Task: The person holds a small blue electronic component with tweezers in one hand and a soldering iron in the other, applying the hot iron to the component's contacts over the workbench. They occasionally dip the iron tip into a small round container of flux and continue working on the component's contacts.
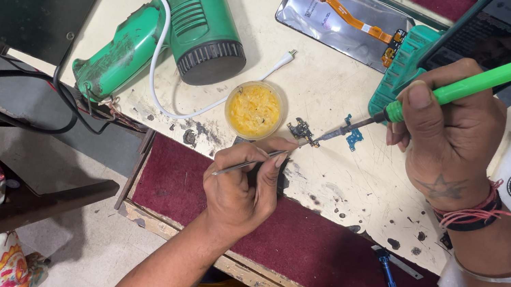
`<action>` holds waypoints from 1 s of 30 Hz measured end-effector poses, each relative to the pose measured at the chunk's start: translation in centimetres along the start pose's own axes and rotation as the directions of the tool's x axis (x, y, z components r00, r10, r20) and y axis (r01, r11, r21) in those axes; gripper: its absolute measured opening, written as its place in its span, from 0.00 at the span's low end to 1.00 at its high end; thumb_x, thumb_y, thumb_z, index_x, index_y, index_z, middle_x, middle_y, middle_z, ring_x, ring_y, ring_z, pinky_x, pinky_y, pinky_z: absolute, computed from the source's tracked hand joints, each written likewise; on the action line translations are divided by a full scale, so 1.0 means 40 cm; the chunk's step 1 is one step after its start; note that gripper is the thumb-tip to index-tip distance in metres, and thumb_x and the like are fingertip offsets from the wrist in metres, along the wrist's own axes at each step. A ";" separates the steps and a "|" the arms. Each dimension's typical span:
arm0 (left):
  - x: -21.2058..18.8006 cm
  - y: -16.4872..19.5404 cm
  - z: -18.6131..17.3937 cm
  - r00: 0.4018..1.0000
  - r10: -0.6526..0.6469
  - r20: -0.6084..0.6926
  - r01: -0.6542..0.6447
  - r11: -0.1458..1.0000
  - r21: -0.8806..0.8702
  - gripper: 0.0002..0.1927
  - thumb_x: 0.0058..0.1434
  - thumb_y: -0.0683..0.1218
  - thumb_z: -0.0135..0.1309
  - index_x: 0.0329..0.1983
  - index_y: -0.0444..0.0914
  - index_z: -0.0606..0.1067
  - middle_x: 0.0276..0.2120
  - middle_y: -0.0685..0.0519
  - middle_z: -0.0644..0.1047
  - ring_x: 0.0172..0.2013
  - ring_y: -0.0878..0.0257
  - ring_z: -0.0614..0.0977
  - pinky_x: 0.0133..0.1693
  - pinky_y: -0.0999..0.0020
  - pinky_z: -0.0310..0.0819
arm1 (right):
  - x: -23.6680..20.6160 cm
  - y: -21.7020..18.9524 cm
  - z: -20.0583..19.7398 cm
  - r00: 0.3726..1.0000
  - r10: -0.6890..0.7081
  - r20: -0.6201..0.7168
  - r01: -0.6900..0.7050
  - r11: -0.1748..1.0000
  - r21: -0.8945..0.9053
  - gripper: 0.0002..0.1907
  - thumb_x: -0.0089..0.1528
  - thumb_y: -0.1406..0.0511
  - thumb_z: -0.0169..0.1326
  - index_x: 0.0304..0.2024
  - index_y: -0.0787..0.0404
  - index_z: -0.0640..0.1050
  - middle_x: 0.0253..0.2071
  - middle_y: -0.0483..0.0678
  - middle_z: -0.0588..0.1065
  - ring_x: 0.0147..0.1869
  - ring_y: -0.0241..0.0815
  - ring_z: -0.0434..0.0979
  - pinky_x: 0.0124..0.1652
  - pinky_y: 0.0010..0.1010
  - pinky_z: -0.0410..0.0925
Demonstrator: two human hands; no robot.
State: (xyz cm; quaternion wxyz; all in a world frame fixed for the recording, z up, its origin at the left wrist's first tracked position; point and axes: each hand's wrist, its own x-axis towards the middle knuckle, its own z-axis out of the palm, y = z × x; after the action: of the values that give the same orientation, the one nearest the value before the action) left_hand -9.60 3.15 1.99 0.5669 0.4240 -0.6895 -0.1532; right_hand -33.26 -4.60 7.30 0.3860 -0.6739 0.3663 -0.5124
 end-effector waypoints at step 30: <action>0.001 0.002 -0.002 1.000 -0.008 0.006 0.008 1.000 0.000 0.13 0.74 0.36 0.50 0.48 0.36 0.57 0.40 0.39 0.83 0.36 0.65 0.88 0.32 0.77 0.81 | 0.002 -0.004 0.002 1.000 -0.018 0.014 0.018 0.999 -0.048 0.17 0.80 0.58 0.50 0.42 0.64 0.68 0.26 0.46 0.73 0.23 0.29 0.72 0.24 0.19 0.68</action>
State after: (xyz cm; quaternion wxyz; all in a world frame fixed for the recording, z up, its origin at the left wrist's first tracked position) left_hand -9.57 3.19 2.10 0.5641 0.4263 -0.6894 -0.1570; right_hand -33.14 -4.58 7.44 0.3674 -0.6899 0.3699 -0.5022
